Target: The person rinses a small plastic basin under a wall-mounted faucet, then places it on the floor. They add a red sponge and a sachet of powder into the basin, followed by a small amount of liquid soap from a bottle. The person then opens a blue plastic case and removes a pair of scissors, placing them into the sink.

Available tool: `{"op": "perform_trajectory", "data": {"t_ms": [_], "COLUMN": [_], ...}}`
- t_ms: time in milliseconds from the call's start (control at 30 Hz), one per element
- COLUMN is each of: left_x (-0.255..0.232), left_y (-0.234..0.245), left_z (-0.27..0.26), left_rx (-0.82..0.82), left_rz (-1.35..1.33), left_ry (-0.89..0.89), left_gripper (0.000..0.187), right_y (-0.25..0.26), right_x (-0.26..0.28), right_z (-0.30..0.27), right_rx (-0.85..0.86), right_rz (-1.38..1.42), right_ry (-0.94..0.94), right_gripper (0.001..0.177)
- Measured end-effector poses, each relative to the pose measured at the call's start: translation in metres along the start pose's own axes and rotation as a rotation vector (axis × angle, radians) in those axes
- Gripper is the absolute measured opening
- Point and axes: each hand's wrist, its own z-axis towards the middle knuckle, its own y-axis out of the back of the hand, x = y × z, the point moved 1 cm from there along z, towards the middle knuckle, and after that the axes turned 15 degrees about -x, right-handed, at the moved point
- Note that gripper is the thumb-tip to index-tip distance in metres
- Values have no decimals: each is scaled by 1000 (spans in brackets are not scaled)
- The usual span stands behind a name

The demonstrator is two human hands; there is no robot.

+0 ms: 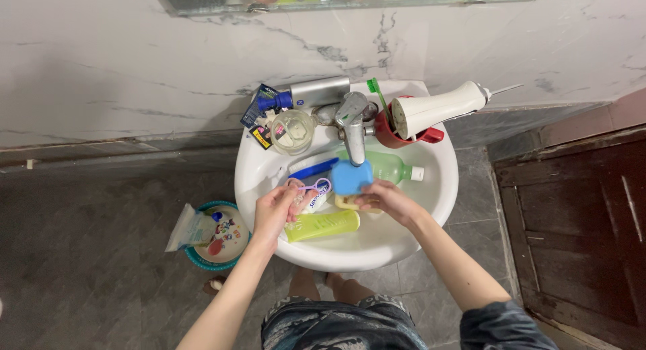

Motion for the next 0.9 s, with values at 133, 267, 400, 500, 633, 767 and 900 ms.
{"op": "perform_trajectory", "data": {"t_ms": [133,267,400,500,633,767,900], "left_x": [2,0,2,7,13,14,23], "left_y": [-3,-11,-18,-22,-30,-43,-60], "left_z": [2,2,4,10,19,27,40], "left_rx": [22,14,34,47,25,-17,-32], "left_rz": [-12,14,6,10,8,17,79], "left_ry": [-17,18,25,-20,8,40,31], "left_gripper": [28,25,21,24,25,26,27], "right_y": [8,9,0,-8,-17,-15,-2], "right_x": [12,26,32,34,35,28,16], "right_z": [-28,-62,-80,-88,-90,-86,-81], "right_rx": [-49,-140,-283,-321,-239,-176,-257], "right_rz": [-364,-652,-672,-683,-544,-339,-257], "right_ry": [140,444,621,693,659,528,534], "right_gripper": [32,30,32,55,69,74,58]}}
